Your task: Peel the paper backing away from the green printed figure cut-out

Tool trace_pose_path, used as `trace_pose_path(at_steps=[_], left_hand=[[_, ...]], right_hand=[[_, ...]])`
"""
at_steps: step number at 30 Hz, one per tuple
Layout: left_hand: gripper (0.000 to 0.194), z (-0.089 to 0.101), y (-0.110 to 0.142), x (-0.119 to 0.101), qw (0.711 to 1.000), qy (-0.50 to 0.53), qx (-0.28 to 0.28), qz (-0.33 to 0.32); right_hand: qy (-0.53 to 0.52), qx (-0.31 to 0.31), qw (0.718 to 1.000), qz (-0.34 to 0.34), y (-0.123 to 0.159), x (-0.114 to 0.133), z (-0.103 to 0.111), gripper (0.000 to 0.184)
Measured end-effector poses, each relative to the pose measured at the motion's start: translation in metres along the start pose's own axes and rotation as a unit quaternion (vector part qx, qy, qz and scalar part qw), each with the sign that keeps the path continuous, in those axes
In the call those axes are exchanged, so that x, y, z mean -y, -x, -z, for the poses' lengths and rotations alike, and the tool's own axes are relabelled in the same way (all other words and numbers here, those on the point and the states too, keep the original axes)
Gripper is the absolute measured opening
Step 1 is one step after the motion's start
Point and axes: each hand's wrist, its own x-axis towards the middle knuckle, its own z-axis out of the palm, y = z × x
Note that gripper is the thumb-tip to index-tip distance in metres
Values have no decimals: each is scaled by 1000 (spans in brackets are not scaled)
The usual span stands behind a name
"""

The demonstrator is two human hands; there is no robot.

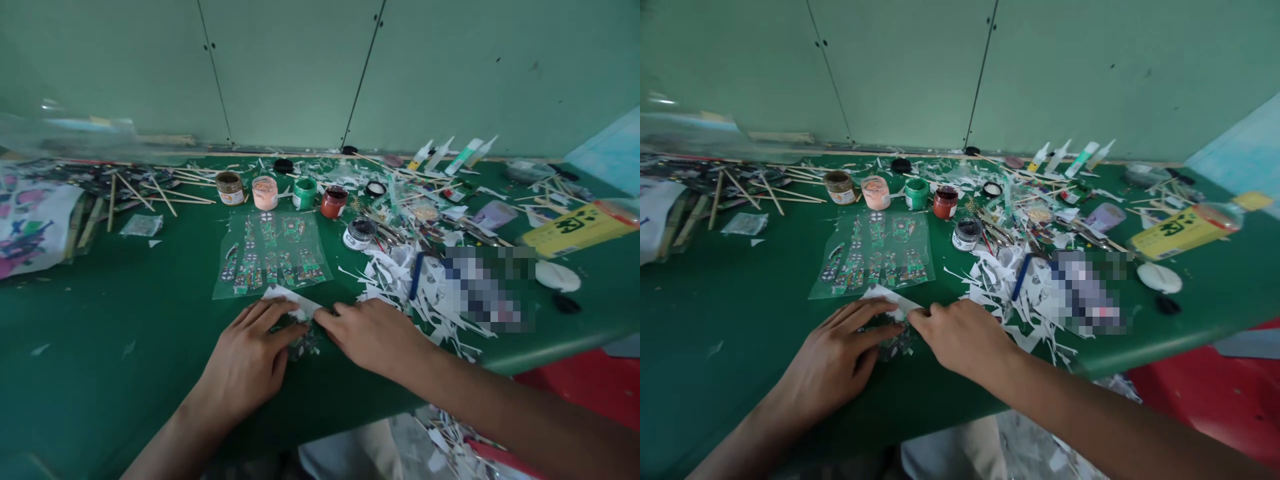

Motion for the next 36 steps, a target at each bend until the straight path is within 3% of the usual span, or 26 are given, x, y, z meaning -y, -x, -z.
trace_pose_path(at_steps=[10,16,20,25,30,36], left_hand=[[46,0,3,1,1000,4,-10,4],[47,-2,2,2,1000,10,-25,-5],[49,-3,3,3,1000,2,-18,0],[54,1,-1,4,1000,-27,-1,-13],[53,3,-3,6,999,-30,0,-16],[43,-3,-1,8,1000,7,-8,-27]], right_hand=[[2,10,999,-33,4,3,3,21],[-25,-86,995,-45,11,3,-4,28],[-43,-114,992,-37,18,3,-13,30],[-111,-86,989,-49,12,-5,-4,24],[-84,-38,996,2,-3,-13,2,25],[-61,-24,997,40,-8,-15,0,27]])
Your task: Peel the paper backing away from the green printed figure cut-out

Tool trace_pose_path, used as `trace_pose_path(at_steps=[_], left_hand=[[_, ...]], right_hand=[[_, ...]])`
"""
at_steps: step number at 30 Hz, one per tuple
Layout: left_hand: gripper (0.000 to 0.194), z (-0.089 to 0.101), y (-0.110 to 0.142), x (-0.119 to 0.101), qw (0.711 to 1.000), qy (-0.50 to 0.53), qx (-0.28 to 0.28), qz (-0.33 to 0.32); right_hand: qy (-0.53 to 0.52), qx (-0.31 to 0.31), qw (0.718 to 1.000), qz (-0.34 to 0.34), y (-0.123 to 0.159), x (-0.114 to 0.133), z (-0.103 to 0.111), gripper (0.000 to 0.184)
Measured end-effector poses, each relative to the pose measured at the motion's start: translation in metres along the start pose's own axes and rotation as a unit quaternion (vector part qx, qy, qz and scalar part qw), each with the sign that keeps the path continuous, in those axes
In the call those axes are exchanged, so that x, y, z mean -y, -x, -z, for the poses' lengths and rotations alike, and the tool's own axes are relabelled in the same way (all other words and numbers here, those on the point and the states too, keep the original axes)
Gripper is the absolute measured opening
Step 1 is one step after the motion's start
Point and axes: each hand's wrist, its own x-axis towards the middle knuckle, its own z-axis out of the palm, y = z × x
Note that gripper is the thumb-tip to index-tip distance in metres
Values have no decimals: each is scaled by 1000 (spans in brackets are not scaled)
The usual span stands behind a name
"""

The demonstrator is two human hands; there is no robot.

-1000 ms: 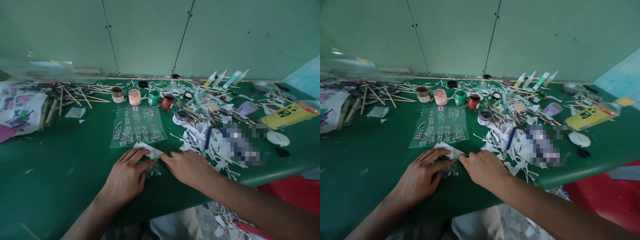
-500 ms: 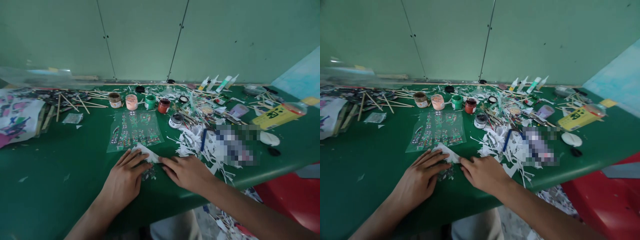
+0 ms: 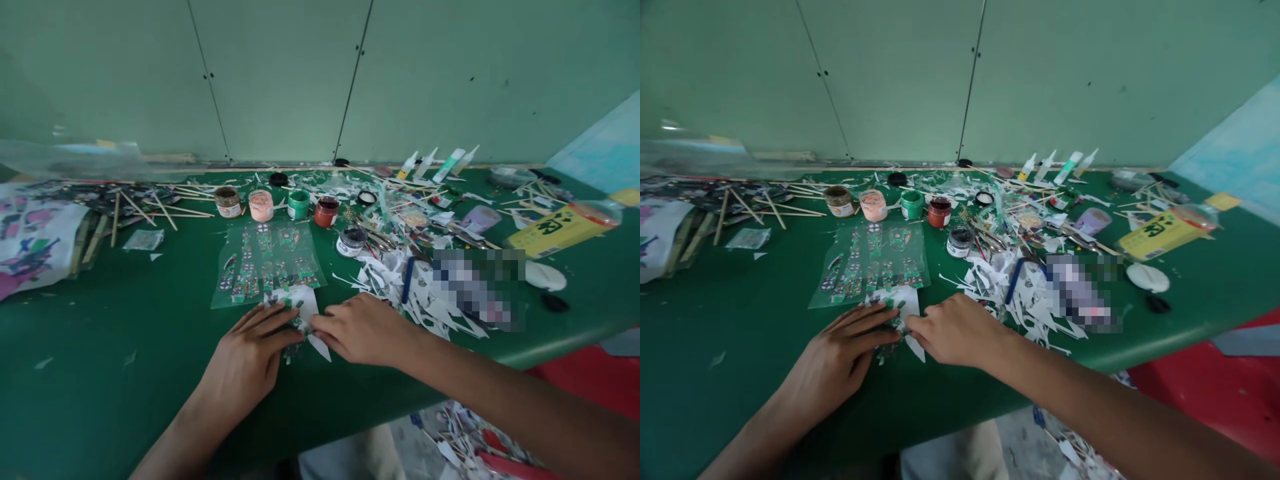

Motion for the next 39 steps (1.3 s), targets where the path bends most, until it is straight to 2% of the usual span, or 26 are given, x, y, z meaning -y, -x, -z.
trace_pose_path(at_steps=[7,13,18,22,26,29,32,36,39], left_hand=[[45,0,0,2,1000,2,-6,-1],[46,0,0,4,1000,-10,-12,-19],[47,0,0,4,1000,-6,-3,-8],[46,-2,1,3,1000,6,11,10],[36,-1,1,-3,999,12,-18,39],[29,3,0,-7,997,4,-12,73],[26,7,-1,-7,996,18,5,90],[30,6,0,-4,995,26,6,97],[39,4,1,-1,996,41,2,83]], right_hand=[[3,-10,1000,10,1,2,0,24],[51,4,998,42,-1,4,1,14],[61,29,996,60,4,-2,5,17],[88,54,994,-14,27,-3,12,16],[73,-16,995,-66,40,7,12,20],[32,-68,992,-102,32,15,7,21],[-1,-61,990,-126,18,18,0,20],[-33,-47,992,-111,5,11,-7,20],[-43,-59,995,-72,0,5,-8,21]])
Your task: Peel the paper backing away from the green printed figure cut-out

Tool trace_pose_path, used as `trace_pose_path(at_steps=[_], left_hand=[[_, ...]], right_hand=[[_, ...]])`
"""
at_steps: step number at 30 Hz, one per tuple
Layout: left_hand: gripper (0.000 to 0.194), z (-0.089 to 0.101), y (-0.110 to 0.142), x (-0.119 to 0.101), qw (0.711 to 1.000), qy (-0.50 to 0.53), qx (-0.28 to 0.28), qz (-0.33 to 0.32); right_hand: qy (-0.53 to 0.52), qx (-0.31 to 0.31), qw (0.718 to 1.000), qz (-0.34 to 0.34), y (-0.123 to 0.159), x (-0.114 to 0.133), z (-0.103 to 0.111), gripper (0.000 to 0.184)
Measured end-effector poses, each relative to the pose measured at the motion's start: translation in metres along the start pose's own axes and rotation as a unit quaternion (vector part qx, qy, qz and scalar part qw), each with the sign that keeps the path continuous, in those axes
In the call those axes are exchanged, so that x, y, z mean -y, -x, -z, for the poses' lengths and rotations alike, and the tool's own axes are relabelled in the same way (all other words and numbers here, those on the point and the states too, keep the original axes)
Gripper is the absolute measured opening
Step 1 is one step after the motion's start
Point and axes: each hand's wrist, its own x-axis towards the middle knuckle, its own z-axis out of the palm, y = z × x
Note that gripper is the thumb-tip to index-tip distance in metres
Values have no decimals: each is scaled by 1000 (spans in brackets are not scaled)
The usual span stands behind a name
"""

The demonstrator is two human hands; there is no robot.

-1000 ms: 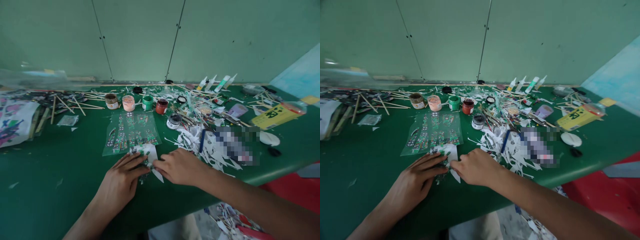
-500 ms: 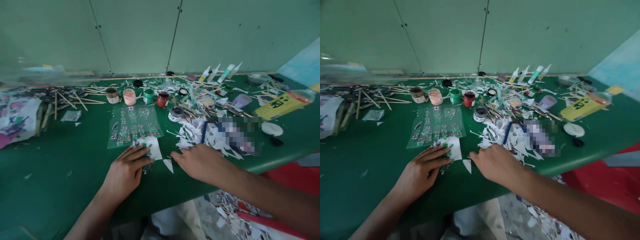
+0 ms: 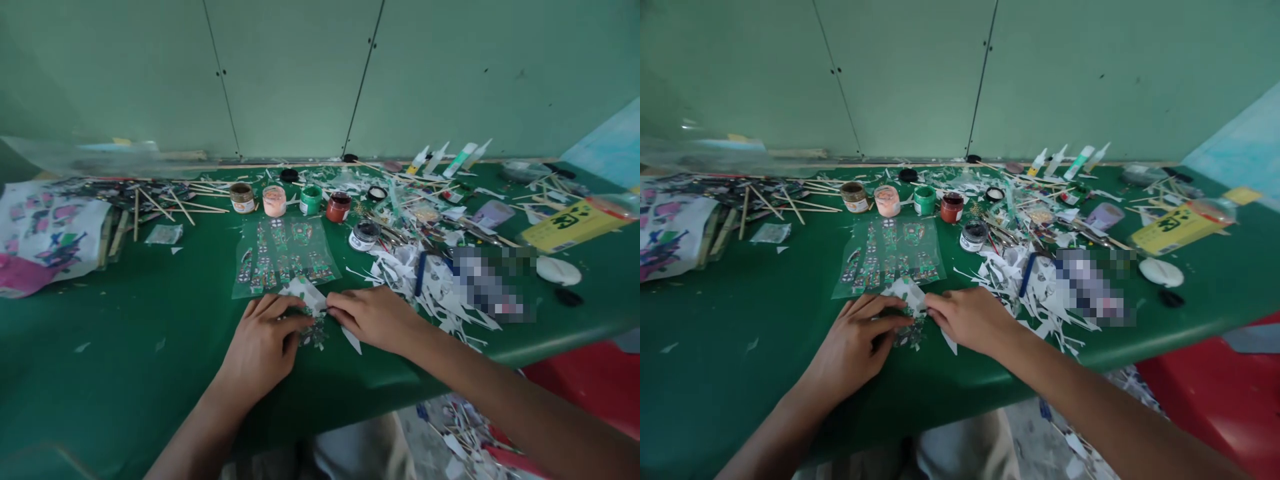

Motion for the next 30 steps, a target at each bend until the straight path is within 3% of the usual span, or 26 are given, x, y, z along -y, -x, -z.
trace_pose_path(at_steps=[7,23,30], left_hand=[[52,-3,-1,6,1000,14,8,-24],[51,-4,-2,6,999,26,14,-16],[53,-4,-1,6,999,25,13,-15]], right_hand=[[4,12,998,55,-5,-4,1,22],[18,11,994,106,-8,-7,-1,19],[76,30,985,149,-10,-11,3,17]])
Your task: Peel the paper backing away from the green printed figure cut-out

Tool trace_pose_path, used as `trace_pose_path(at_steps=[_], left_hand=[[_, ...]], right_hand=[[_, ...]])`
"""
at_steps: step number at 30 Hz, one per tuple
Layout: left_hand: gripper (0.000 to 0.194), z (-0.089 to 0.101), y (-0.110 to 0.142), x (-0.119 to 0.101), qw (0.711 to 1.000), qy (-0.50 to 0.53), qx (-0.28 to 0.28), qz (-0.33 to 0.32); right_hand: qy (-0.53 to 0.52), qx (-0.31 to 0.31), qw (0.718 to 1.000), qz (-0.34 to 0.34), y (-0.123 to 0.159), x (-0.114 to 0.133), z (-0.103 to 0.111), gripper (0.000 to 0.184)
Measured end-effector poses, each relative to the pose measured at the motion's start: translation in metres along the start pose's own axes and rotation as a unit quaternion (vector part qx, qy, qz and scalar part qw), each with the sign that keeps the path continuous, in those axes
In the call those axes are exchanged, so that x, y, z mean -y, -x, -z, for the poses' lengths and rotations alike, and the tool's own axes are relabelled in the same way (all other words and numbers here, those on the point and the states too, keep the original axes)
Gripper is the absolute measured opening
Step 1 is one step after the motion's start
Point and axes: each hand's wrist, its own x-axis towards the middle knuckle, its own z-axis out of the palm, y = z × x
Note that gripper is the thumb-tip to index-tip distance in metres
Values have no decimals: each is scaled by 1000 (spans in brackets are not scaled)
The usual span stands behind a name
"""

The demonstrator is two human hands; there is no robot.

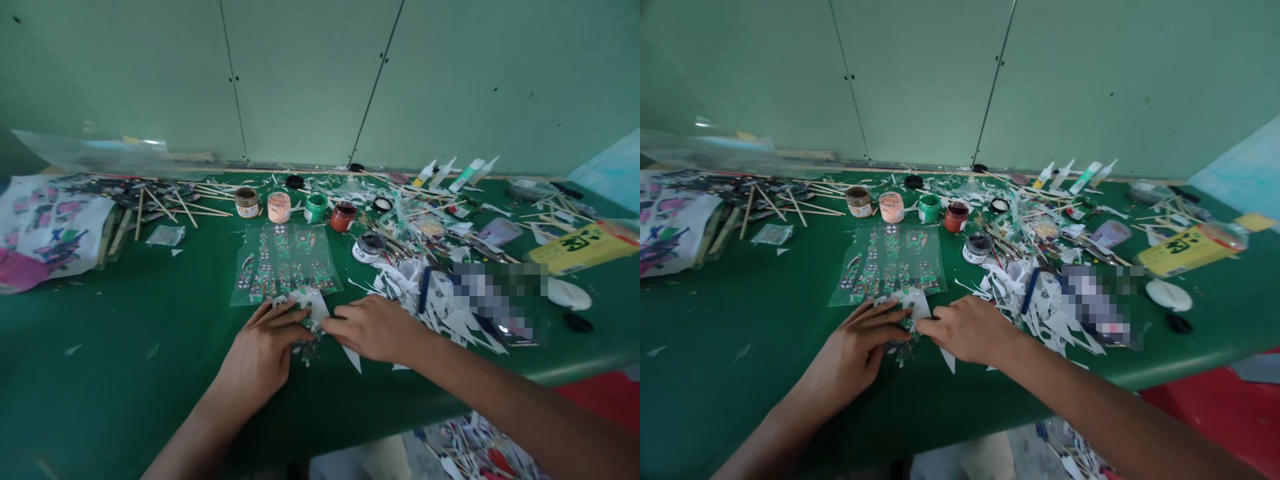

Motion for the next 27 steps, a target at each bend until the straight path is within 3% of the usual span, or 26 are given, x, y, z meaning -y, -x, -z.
trace_pose_path(at_steps=[4,8,19,27], left_hand=[[51,-2,1,1,1000,-2,4,2],[50,-1,1,1,1000,-8,11,8],[49,0,2,-1,1000,-22,6,11],[46,4,1,-4,997,-75,-24,-8]], right_hand=[[19,14,999,38,0,-4,3,18],[10,16,999,32,1,-5,4,19],[15,22,995,-99,15,24,5,19],[8,25,984,-175,27,23,14,10]])
